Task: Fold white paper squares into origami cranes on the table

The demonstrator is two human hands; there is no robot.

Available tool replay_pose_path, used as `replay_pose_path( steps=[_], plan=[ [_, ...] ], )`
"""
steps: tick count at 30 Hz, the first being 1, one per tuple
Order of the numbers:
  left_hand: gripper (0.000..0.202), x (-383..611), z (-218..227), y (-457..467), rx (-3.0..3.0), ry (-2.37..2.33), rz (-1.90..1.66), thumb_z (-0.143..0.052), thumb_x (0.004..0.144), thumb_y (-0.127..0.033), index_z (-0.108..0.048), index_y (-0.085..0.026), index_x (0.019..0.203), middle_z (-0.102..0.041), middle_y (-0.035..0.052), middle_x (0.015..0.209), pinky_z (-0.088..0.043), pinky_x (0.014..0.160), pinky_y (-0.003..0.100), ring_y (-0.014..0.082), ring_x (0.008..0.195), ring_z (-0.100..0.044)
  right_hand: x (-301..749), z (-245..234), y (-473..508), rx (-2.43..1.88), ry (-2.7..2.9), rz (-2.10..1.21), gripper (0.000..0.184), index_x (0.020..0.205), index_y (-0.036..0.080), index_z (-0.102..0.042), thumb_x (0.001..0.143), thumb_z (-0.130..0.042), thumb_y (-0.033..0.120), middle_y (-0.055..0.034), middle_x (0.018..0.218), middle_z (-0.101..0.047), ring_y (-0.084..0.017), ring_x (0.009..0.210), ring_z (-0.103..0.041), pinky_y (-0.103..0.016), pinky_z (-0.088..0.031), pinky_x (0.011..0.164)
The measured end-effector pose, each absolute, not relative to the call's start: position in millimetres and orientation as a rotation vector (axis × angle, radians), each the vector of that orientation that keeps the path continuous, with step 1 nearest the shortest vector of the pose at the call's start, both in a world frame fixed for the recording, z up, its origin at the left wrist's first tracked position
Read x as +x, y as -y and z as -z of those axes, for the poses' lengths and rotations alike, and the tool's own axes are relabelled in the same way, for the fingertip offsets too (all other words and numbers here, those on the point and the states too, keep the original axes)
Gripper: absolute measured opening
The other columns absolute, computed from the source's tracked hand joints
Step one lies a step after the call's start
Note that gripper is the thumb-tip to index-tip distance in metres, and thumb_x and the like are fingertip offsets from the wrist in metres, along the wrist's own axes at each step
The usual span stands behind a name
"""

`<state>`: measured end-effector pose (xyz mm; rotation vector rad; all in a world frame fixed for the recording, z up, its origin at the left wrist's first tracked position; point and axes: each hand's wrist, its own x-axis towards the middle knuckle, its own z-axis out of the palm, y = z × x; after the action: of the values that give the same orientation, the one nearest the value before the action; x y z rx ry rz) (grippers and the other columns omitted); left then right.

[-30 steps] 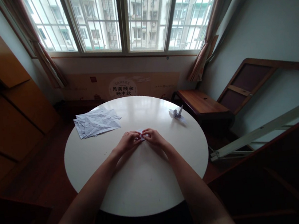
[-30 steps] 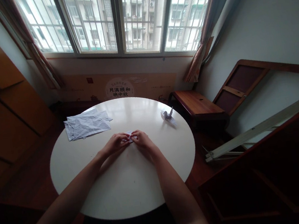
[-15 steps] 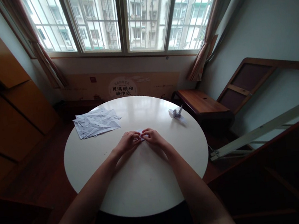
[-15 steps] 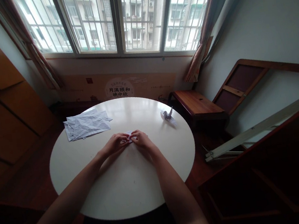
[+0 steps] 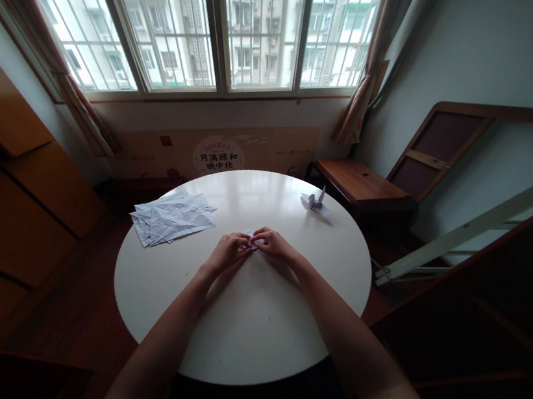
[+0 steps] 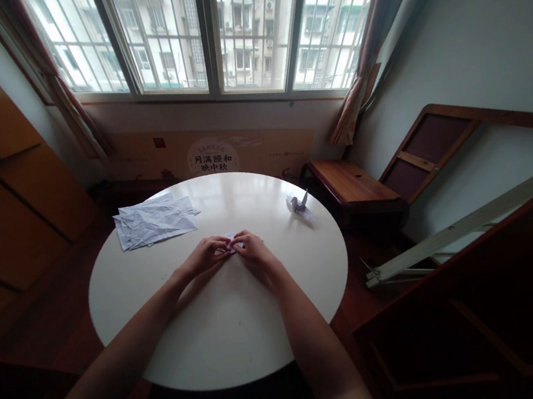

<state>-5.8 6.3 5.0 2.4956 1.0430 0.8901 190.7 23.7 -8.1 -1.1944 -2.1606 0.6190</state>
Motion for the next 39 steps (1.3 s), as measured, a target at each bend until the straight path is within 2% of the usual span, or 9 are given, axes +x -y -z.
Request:
replay_pose_path(
  steps=[19,24,31,39],
  plan=[
    [0.018,-6,-4,-7,2.491,-1.060,-0.893,-0.062,0.085,-0.033,-0.072,-0.022,0.077,-0.073,0.0046,0.099,-0.051,0.080,0.027,0.0187,0.088,-0.068,190,7,-22,-1.207,2.175,-0.605,0.020,0.095,0.027,-0.075,0.084,-0.060,0.020,-0.0045,0.110,-0.064,-0.017,0.098,-0.063,-0.030,-0.047,0.094],
    [0.018,-8,-1,-9,2.489,-1.073,-0.870,-0.061,0.086,-0.034,-0.074,-0.022,0.083,-0.072,0.0057,0.106,-0.052,0.080,0.027,0.0183,0.086,-0.069,194,5,-23,-1.210,2.198,-0.559,0.021,0.095,0.025,-0.075,0.083,-0.060,0.018,-0.0047,0.107,-0.065,-0.017,0.094,-0.064,-0.029,-0.048,0.089],
    [0.016,-9,-2,-8,2.469,-1.115,-0.830,-0.063,0.083,-0.032,-0.074,-0.021,0.082,-0.071,0.0068,0.109,-0.052,0.082,0.026,0.0195,0.091,-0.069,206,8,-28,-1.187,2.208,-0.696,0.026,0.099,0.020,-0.074,0.074,-0.072,0.023,-0.0075,0.114,-0.061,-0.014,0.084,-0.063,-0.025,-0.051,0.079],
    [0.017,-10,-3,-7,2.447,-1.163,-0.827,-0.063,0.083,-0.035,-0.074,-0.021,0.080,-0.072,0.0055,0.109,-0.052,0.079,0.024,0.0200,0.091,-0.070,203,12,-31,-1.225,2.176,-0.691,0.022,0.097,0.022,-0.075,0.075,-0.073,0.024,-0.0065,0.112,-0.060,-0.012,0.080,-0.061,-0.025,-0.051,0.079]
  ],
)
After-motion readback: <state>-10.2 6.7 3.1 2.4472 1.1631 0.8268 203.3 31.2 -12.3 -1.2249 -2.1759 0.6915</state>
